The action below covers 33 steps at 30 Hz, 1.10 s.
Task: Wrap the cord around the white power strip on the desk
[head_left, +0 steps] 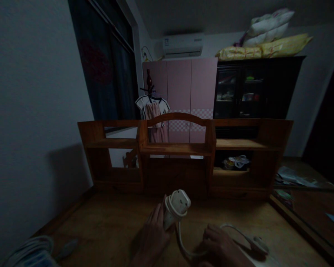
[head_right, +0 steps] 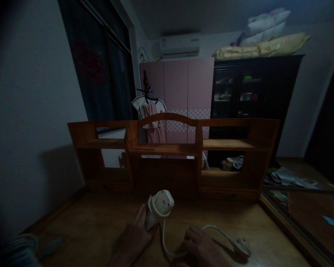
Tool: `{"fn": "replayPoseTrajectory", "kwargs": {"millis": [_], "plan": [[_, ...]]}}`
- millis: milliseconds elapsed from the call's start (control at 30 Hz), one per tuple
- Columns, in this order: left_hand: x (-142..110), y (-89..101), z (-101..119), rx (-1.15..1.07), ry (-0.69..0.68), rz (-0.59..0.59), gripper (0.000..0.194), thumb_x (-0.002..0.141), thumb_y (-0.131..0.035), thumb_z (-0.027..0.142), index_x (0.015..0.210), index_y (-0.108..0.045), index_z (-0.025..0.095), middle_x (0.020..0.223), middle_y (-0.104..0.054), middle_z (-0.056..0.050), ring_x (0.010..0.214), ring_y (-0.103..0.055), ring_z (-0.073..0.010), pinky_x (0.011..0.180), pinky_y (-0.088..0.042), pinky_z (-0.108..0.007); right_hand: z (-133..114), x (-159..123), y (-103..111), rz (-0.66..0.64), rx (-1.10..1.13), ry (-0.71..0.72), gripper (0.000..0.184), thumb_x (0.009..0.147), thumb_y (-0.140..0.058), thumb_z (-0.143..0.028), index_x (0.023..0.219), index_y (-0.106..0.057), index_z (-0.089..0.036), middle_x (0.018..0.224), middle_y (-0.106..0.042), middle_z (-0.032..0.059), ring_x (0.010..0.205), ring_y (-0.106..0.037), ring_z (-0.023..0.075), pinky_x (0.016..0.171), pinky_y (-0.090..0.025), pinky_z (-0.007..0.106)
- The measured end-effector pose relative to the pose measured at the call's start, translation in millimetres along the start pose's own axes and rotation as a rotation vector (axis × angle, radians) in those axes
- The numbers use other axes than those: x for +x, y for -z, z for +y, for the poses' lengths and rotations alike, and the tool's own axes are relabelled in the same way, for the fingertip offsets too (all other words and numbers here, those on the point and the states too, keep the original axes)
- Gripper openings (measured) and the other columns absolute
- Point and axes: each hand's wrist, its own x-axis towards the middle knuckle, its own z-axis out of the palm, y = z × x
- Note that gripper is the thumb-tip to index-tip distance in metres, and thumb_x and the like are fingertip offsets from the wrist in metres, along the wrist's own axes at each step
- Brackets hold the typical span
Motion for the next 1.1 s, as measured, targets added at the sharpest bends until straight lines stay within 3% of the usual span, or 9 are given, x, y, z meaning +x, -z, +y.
{"fn": "replayPoseTrajectory", "kwargs": {"millis": [67,167,233,400,533,767,867,1000,1100], "plan": [[-1,3.9,0,-0.023,-0.092,0.01,0.076,0.086,-0.054,0.035,0.147,-0.015,0.014,0.137,-0.045,-0.017,0.122,-0.049,-0.0264,0.098,-0.045,-0.04,9,0,-11,0.028,-0.061,0.018,0.002,0.084,-0.06,-0.024,0.083,-0.061,-0.023,0.086,-0.06,0.0018,0.082,-0.053,0.0177,0.07,-0.037,0.028],[-2,11.6,1,-0.027,-0.285,0.071,0.079,0.085,-0.053,0.049,0.145,-0.018,0.01,0.129,-0.051,-0.02,0.117,-0.052,-0.0275,0.095,-0.047,-0.04,27,0,-30,0.11,-0.191,0.071,0.011,0.085,-0.055,-0.016,0.074,-0.056,-0.02,0.078,-0.06,0.0011,0.076,-0.05,0.0173,0.072,-0.033,0.031],[-4,17.1,3,-0.049,-0.415,0.071,0.076,0.086,-0.052,0.048,0.144,-0.021,0.011,0.124,-0.055,-0.02,0.114,-0.054,-0.0269,0.094,-0.047,-0.039,35,0,-36,0.2,-0.256,0.065,0.011,0.083,-0.056,-0.014,0.075,-0.054,-0.02,0.076,-0.06,0.0011,0.073,-0.049,0.018,0.072,-0.032,0.033],[-10,21.6,14,-0.096,-0.675,-0.001,0.064,0.087,-0.048,0.027,0.144,-0.023,0.012,0.119,-0.059,-0.015,0.109,-0.056,-0.0247,0.092,-0.046,-0.039,38,-3,-24,0.328,-0.269,-0.023,0.012,0.08,-0.057,-0.012,0.088,-0.055,-0.021,0.082,-0.059,0.0023,0.073,-0.049,0.0196,0.075,-0.03,0.035],[-8,17.3,20,-0.022,-0.733,-0.068,0.067,0.087,-0.049,0.037,0.144,-0.024,0.011,0.118,-0.06,-0.014,0.104,-0.057,-0.0265,0.087,-0.048,-0.041,38,-4,-12,0.467,-0.381,-0.08,0.009,0.089,-0.048,-0.014,0.086,-0.053,-0.02,0.074,-0.056,0.0023,0.069,-0.047,0.0198,0.073,-0.029,0.035],[-1,16.6,18,-0.037,-0.451,-0.239,0.08,0.085,-0.052,0.051,0.148,-0.014,0.018,0.128,-0.054,-0.013,0.11,-0.054,-0.0258,0.095,-0.044,-0.039,35,-4,-4,0.662,-0.379,-0.206,0.018,0.096,-0.043,-0.024,0.082,-0.053,-0.019,0.072,-0.055,0.0034,0.068,-0.05,0.0183,0.074,-0.032,0.034],[-1,14.0,15,-0.068,-0.281,-0.2,0.08,0.085,-0.055,0.047,0.148,-0.013,0.02,0.135,-0.048,-0.013,0.116,-0.051,-0.026,0.1,-0.04,-0.039,33,-4,-1,0.695,-0.355,-0.234,0.022,0.098,-0.04,-0.028,0.084,-0.055,-0.019,0.073,-0.056,0.0026,0.068,-0.051,0.0179,0.075,-0.033,0.035],[1,8.4,14,-0.142,0.072,-0.069,0.078,0.084,-0.057,0.031,0.148,-0.013,0.025,0.144,-0.039,-0.01,0.126,-0.045,-0.0263,0.1,-0.04,-0.038,33,-5,3,0.719,-0.321,-0.241,0.02,0.098,-0.04,-0.029,0.09,-0.055,-0.019,0.077,-0.058,0.002,0.071,-0.052,0.0174,0.078,-0.034,0.035],[6,5.4,12,-0.249,0.311,0.013,0.079,0.083,-0.059,0.028,0.147,-0.014,0.023,0.14,-0.044,-0.011,0.123,-0.048,-0.0242,0.097,-0.043,-0.034,33,-8,5,0.803,-0.323,-0.25,0.019,0.097,-0.041,-0.033,0.094,-0.055,-0.019,0.081,-0.061,0.0025,0.075,-0.055,0.0181,0.082,-0.034,0.037]]}}
